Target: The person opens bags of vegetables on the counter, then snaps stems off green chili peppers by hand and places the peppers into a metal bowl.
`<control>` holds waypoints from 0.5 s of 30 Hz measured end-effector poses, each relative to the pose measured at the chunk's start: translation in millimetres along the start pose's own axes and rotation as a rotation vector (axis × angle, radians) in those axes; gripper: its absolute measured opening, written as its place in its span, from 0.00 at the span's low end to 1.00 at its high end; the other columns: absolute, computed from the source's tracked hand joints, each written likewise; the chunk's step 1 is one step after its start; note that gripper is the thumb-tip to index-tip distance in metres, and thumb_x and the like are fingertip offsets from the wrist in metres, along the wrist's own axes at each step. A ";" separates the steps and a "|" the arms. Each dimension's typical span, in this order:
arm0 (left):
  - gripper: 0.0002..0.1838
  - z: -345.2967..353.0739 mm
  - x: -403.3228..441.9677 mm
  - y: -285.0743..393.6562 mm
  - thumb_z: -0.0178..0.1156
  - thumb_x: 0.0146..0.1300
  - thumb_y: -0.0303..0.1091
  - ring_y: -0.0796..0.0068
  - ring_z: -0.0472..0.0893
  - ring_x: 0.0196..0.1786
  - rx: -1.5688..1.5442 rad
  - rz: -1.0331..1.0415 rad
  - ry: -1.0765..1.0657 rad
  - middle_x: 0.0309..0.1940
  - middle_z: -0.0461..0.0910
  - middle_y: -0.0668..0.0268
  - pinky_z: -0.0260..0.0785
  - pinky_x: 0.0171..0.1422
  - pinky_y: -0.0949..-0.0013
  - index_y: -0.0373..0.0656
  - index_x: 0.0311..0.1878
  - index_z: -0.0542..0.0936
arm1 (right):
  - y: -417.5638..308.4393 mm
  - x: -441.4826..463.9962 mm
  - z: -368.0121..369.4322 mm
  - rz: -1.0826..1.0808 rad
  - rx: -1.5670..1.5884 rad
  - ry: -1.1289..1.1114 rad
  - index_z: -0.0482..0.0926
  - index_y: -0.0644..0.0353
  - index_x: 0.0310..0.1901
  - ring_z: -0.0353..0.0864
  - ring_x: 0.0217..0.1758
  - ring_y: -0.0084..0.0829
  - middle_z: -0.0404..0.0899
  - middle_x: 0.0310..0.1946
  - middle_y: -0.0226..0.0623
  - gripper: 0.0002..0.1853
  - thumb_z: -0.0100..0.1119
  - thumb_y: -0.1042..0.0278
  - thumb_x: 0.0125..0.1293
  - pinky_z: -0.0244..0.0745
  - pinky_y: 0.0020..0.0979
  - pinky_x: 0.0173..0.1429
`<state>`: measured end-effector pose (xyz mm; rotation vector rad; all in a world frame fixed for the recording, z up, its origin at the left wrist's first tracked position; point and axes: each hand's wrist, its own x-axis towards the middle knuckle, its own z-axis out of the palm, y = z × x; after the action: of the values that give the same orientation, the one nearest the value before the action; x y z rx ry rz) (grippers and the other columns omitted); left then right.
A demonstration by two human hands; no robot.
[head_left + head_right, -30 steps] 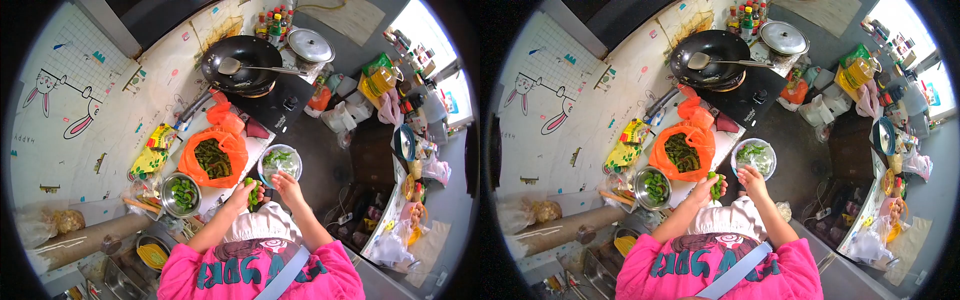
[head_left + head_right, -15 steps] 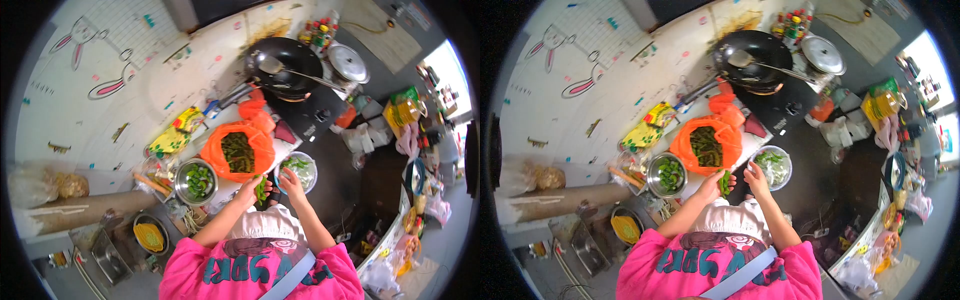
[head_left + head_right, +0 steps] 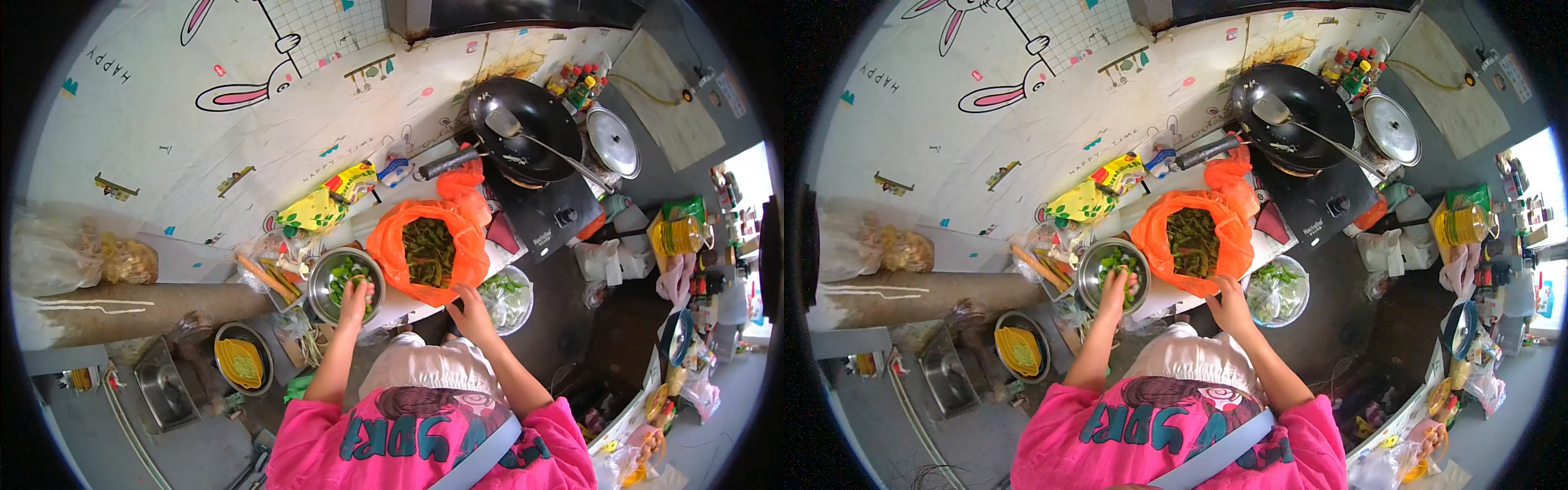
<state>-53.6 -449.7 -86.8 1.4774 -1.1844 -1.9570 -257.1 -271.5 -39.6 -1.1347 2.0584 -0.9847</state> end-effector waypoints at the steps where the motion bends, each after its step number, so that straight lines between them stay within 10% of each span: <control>1: 0.17 -1.2 2.9 -2.3 0.49 0.64 0.39 0.66 0.73 0.45 0.292 0.172 0.160 0.43 0.73 0.59 0.65 0.47 0.64 0.40 0.51 0.66 | -6.1 2.6 -1.5 -0.029 -0.103 0.017 0.72 0.61 0.49 0.62 0.59 0.47 0.63 0.55 0.45 0.20 0.58 0.71 0.52 0.62 0.42 0.58; 3: 0.20 -0.2 5.3 -1.0 0.52 0.61 0.38 0.59 0.69 0.52 0.880 0.516 0.474 0.48 0.70 0.55 0.61 0.56 0.58 0.39 0.53 0.65 | -21.7 8.5 -4.6 -0.085 -0.307 0.051 0.73 0.59 0.48 0.58 0.63 0.46 0.62 0.57 0.43 0.20 0.58 0.72 0.49 0.56 0.47 0.61; 6: 0.24 7.1 2.9 13.9 0.56 0.54 0.33 0.47 0.59 0.61 0.953 0.760 0.305 0.55 0.63 0.48 0.49 0.64 0.52 0.36 0.54 0.65 | -26.6 23.2 -9.9 -0.194 -0.533 0.053 0.74 0.56 0.48 0.52 0.67 0.42 0.60 0.60 0.40 0.20 0.57 0.70 0.50 0.52 0.53 0.61; 15: 0.19 93.4 19.1 17.4 0.59 0.47 0.26 0.53 0.67 0.54 0.962 0.942 -0.240 0.49 0.69 0.54 0.61 0.59 0.58 0.35 0.46 0.71 | 31.3 49.7 6.9 -0.019 -0.859 -0.012 0.63 0.48 0.61 0.38 0.71 0.44 0.42 0.68 0.36 0.37 0.63 0.59 0.46 0.43 0.58 0.65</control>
<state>-149.3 -438.2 -76.5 0.6782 -2.5266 -0.9145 -288.8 -305.7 -75.9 -1.5414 2.5295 -0.0435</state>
